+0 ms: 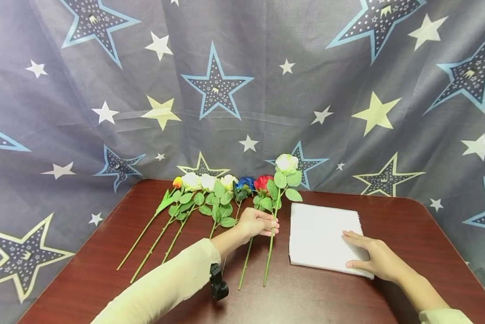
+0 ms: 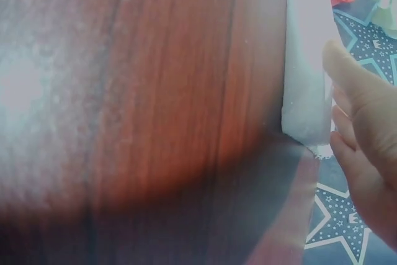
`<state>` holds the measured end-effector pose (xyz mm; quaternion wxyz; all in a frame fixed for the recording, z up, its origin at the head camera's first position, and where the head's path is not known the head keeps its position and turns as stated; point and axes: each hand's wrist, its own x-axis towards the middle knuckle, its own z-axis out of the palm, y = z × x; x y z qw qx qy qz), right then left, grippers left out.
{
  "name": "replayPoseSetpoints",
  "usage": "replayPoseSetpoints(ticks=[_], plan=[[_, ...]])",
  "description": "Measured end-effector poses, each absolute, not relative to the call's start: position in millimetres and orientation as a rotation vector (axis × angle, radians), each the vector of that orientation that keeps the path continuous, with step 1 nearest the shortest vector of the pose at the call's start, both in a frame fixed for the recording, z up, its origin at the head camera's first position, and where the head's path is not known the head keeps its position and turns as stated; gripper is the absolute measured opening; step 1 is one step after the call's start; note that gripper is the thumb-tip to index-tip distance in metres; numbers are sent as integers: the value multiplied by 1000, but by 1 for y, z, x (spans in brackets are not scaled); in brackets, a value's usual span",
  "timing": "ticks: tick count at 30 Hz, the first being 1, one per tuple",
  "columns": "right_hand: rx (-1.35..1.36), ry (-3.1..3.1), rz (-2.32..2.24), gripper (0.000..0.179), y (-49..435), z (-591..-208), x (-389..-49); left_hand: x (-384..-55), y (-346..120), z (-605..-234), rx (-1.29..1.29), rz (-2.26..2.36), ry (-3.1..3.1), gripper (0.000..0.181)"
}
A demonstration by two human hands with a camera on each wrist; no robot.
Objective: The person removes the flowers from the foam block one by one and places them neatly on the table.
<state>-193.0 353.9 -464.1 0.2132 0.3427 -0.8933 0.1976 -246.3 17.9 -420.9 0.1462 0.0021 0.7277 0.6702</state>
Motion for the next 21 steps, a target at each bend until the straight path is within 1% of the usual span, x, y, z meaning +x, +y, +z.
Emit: replayPoseSetpoints(ticks=[7,21], plan=[[963,-2465,547,73,357,-464,-193,-247,19,-434,-43,1882,2063,17],[967,-2465,565,73,359,-463,-192,-245,17,-446,-264,1819,2099,9]])
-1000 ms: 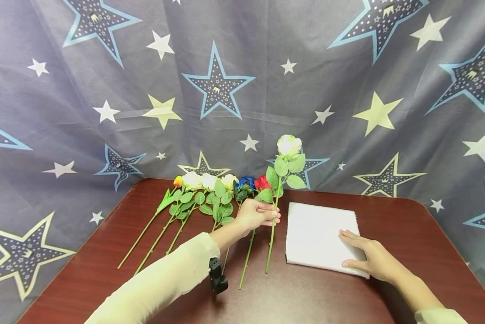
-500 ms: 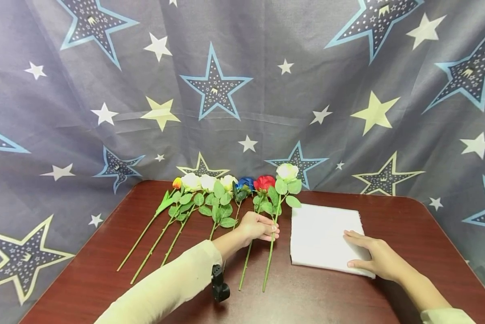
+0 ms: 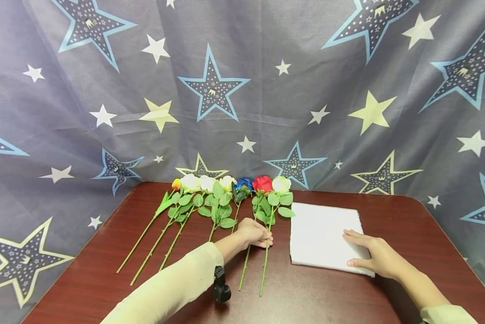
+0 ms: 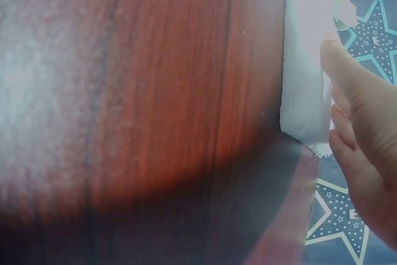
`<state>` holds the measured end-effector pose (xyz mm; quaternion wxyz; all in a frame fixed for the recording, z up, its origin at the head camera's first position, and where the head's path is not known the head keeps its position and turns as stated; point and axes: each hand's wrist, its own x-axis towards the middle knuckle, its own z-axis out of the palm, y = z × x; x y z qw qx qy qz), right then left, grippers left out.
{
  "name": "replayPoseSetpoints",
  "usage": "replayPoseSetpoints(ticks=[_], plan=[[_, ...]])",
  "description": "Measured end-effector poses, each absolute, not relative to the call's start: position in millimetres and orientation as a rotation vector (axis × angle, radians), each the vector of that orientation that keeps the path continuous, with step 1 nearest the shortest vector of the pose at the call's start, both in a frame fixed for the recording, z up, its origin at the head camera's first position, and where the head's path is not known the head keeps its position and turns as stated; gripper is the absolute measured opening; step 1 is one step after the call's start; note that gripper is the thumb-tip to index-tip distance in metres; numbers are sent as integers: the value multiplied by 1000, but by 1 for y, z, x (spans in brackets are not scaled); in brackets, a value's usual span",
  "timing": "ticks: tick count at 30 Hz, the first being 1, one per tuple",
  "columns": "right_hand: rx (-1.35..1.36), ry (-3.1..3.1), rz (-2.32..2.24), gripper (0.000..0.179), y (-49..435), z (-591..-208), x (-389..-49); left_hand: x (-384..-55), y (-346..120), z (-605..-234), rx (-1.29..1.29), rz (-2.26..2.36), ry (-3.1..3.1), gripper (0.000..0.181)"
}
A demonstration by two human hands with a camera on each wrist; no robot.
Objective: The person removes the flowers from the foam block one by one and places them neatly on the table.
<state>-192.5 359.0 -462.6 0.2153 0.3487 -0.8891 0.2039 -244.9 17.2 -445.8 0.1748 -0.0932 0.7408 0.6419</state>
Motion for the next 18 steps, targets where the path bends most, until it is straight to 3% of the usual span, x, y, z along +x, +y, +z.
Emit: replayPoseSetpoints(ticks=[6,18], plan=[[1002,-2454,591,74,359,-462,-198,-249,16,-446,-290,1747,2299,3],[960,-2496,664,70,364,-458,-195,-254,16,-436,-158,1642,2418,8]])
